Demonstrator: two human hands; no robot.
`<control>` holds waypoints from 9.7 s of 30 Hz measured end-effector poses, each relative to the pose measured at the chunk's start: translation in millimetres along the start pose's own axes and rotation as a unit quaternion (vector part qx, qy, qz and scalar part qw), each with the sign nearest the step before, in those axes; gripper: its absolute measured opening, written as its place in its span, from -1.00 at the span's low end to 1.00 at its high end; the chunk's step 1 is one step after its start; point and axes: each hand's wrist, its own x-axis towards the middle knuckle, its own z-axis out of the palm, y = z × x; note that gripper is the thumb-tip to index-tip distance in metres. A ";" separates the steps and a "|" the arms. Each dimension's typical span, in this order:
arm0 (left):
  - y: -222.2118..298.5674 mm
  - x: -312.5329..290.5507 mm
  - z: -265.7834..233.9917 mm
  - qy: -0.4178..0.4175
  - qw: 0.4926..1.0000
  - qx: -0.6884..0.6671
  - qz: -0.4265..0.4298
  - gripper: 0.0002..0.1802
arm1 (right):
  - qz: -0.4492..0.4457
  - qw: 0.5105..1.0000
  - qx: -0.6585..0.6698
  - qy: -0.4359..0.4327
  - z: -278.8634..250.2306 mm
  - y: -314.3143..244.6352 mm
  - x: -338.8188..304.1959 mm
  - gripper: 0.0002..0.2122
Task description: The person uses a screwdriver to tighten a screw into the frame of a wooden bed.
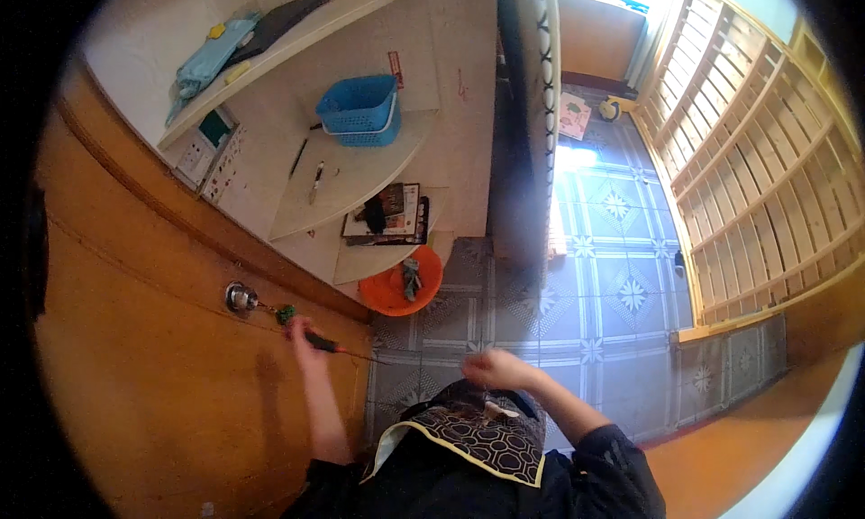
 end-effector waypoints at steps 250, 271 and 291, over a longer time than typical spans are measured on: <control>-1685.7 -1571.6 1392.0 -0.415 0.604 0.191 -0.653 -0.86 | 0.566 0.462 0.122 0.672 -1092.8 2276.6 -1138.5 -0.53; -1783.4 -1535.3 1476.7 -0.445 0.573 0.161 -0.669 -0.90 | -0.060 0.583 0.129 0.800 -1354.1 1975.1 -1214.9 -0.55; -1859.2 -1537.3 1440.2 -0.214 0.619 0.273 -0.705 -0.91 | 0.535 0.369 -0.367 0.665 -1735.2 1712.2 -1570.0 -0.58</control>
